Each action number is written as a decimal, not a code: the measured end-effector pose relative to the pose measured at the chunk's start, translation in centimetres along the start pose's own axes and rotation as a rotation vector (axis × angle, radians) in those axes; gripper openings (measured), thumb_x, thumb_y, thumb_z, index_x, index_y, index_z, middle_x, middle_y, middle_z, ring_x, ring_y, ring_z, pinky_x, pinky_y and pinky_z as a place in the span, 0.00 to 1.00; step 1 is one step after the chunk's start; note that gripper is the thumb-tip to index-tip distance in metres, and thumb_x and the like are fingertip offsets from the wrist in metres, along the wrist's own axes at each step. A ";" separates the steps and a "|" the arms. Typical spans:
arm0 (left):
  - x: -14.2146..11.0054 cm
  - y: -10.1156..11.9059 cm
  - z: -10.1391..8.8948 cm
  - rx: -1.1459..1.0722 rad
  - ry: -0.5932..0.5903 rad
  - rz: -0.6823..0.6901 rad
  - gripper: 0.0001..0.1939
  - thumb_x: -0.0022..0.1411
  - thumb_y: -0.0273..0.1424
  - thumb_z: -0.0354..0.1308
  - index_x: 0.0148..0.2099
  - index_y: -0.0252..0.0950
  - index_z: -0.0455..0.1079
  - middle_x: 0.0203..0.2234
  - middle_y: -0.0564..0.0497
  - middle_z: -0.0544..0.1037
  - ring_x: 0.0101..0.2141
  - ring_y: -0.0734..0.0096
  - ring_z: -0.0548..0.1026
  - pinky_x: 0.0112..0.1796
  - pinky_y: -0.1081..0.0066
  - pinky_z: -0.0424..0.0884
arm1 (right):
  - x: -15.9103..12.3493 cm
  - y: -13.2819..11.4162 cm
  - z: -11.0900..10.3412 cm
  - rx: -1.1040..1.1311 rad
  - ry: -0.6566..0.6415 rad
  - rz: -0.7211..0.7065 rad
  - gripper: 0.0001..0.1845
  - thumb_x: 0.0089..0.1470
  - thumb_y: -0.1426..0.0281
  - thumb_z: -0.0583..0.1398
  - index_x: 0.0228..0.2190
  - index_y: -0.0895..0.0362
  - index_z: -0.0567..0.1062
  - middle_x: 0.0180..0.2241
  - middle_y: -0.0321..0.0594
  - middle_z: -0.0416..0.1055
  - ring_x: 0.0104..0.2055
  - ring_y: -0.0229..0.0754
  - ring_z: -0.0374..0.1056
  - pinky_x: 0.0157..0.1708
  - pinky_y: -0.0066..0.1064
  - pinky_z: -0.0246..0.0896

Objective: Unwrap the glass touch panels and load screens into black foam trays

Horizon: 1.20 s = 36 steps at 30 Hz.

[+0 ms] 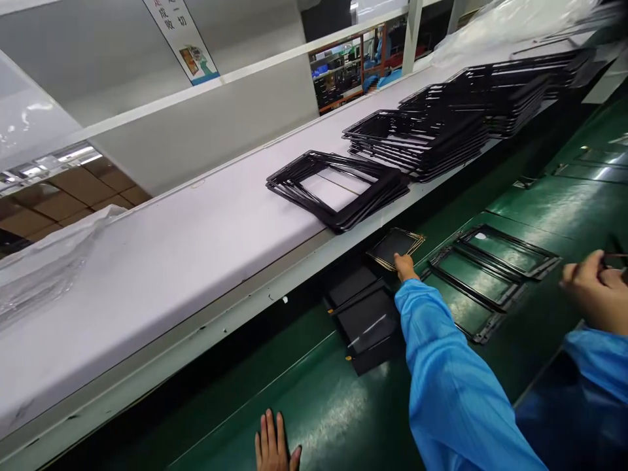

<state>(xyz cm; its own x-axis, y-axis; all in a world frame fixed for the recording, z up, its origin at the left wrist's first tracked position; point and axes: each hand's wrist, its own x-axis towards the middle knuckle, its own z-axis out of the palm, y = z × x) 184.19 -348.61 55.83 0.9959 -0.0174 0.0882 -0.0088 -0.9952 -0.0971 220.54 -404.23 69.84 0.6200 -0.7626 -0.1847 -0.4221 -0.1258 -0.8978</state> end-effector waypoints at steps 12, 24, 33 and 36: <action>0.7 1.2 -16.3 -0.347 -0.494 0.143 0.36 0.66 0.37 0.51 0.69 0.17 0.54 0.68 0.18 0.49 0.69 0.30 0.46 0.62 0.33 0.49 | -36.4 -3.9 0.9 -0.309 -0.490 -0.773 0.23 0.59 0.73 0.56 0.55 0.63 0.72 0.64 0.58 0.58 0.67 0.51 0.57 0.65 0.45 0.54; -36.3 -20.8 -21.1 -0.970 -0.508 -0.008 0.22 0.67 0.35 0.49 0.57 0.34 0.73 0.54 0.42 0.79 0.54 0.58 0.75 0.57 0.63 0.67 | -79.4 13.2 0.4 -0.750 -1.208 -1.223 0.35 0.54 0.81 0.59 0.63 0.60 0.64 0.69 0.61 0.48 0.72 0.55 0.46 0.68 0.50 0.49; -44.8 -33.7 -19.1 -0.966 -0.410 -0.378 0.21 0.65 0.31 0.51 0.58 0.34 0.72 0.54 0.40 0.78 0.54 0.57 0.76 0.56 0.61 0.68 | -84.2 17.0 5.5 -1.270 -1.038 -1.480 0.38 0.51 0.84 0.57 0.65 0.69 0.60 0.67 0.74 0.48 0.70 0.67 0.46 0.64 0.61 0.51; -44.6 -33.7 -19.1 -1.014 -0.342 -0.386 0.22 0.66 0.33 0.51 0.59 0.33 0.71 0.56 0.39 0.77 0.54 0.56 0.75 0.56 0.60 0.67 | -84.3 17.4 6.2 -1.399 -0.981 -1.626 0.38 0.52 0.81 0.57 0.65 0.71 0.59 0.65 0.77 0.51 0.68 0.69 0.51 0.61 0.65 0.53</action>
<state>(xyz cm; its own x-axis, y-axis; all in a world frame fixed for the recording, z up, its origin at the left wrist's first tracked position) 138.37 -316.16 74.10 0.9187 0.1791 -0.3519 0.3901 -0.5501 0.7384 164.99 -338.24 67.28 0.6168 0.7197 -0.3188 0.7846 -0.5948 0.1751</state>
